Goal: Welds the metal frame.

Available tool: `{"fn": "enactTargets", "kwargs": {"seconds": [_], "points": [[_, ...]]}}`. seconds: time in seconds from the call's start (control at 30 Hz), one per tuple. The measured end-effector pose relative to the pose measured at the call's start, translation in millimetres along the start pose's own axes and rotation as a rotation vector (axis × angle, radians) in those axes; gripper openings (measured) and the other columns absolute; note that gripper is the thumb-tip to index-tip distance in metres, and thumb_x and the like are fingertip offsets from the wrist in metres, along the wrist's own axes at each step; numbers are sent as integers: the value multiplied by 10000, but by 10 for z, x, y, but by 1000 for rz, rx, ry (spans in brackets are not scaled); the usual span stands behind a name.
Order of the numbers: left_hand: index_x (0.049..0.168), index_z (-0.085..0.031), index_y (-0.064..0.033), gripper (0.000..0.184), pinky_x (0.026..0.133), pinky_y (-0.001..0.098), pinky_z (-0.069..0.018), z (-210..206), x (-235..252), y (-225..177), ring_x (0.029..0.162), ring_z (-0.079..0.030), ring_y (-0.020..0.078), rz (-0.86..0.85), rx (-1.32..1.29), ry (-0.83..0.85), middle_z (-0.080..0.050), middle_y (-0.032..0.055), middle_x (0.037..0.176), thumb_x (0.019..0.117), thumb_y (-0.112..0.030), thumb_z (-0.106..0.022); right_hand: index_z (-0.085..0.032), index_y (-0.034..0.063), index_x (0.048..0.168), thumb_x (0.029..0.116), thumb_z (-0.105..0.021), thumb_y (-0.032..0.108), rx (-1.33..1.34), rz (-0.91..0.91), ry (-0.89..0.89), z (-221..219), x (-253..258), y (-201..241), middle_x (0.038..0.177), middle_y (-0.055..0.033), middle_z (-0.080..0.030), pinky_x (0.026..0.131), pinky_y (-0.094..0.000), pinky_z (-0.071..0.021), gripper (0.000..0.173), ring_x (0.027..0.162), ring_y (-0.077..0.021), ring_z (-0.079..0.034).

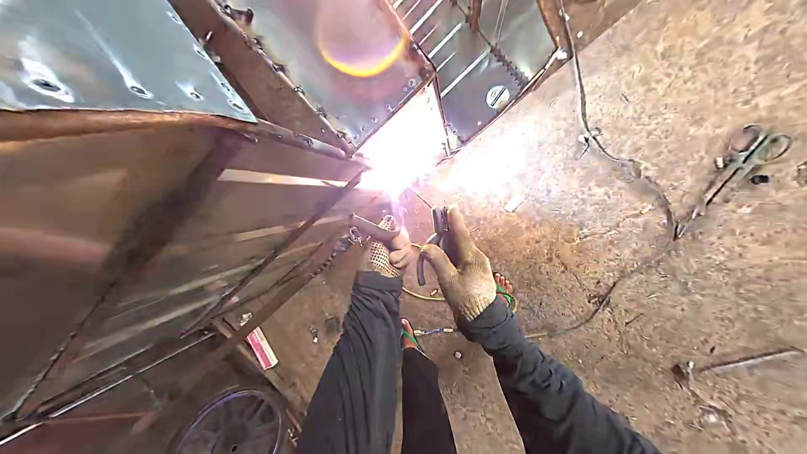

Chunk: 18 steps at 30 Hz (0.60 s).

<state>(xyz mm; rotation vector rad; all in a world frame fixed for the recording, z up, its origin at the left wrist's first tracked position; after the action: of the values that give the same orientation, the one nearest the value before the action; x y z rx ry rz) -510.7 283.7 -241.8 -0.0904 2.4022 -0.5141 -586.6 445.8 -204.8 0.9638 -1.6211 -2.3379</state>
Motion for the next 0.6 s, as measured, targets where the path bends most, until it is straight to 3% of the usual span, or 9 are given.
{"fn": "enactTargets", "kwargs": {"seconds": [0.1, 0.2, 0.27, 0.37, 0.43, 0.5, 0.6], "points": [[876, -642, -102, 347, 406, 214, -419, -58, -2, -5, 419, -471, 74, -29, 18, -21, -497, -28, 565, 1039, -385, -525, -385, 220, 1605, 967, -659, 461, -57, 18, 11, -9, 14, 16, 1118, -70, -733, 842, -464, -611, 734, 905, -171, -716], [908, -607, -112, 387, 385, 204, -381, -136, -5, -15, 402, -428, 62, -17, 36, -117, -469, -30, 551, 1096, -336, -353, -388, 213, 1602, 972, -655, 462, -57, 17, 14, -4, 18, 25, 1093, -64, -742, 824, -463, -612, 728, 880, -171, -717], [951, -647, -111, 337, 399, 215, -415, -54, 13, -7, 416, -471, 74, 4, -28, -23, -506, -22, 564, 1055, -387, -485, -381, 209, 1606, 968, -658, 473, -50, 13, 8, -7, 22, 13, 1105, -75, -742, 824, -476, -609, 744, 883, -181, -718], [919, -668, -131, 321, 426, 221, -430, 57, 43, 6, 437, -489, 77, 20, -52, 109, -522, -31, 577, 991, -439, -613, -370, 223, 1611, 969, -661, 451, -15, 22, -2, -14, 22, -13, 1115, -69, -740, 836, -476, -609, 741, 904, -175, -718], [919, -658, -137, 344, 424, 205, -415, 48, 17, 5, 442, -468, 64, 26, -36, 75, -509, -40, 592, 1019, -445, -543, -387, 228, 1602, 968, -668, 435, 24, 40, -39, -1, -8, -13, 1135, -57, -736, 820, -443, -618, 724, 898, -152, -715], [813, -590, -129, 411, 379, 206, -377, -24, 43, -13, 387, -426, 66, 22, 13, -32, -438, -40, 519, 1085, -380, -412, -395, 205, 1599, 958, -686, 460, 48, 56, -87, 12, -28, -9, 1144, -55, -725, 798, -406, -619, 749, 872, -129, -703], [792, -570, -114, 421, 377, 223, -368, -34, 39, -2, 382, -412, 85, 17, 8, -66, -413, -32, 511, 1090, -352, -392, -389, 199, 1603, 955, -686, 464, 44, 36, -63, 30, -36, -29, 1181, -73, -718, 804, -414, -618, 760, 884, -141, -705]]}}
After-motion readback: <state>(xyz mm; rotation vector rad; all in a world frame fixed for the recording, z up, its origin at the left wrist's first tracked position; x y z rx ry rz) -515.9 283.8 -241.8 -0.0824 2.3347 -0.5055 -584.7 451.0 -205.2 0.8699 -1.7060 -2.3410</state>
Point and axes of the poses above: each hand's wrist, its own x-axis towards the middle knuckle, its own z-axis out of the back of the hand, y = z × x, the point moved 1 cm from there along x, towards the middle knuckle
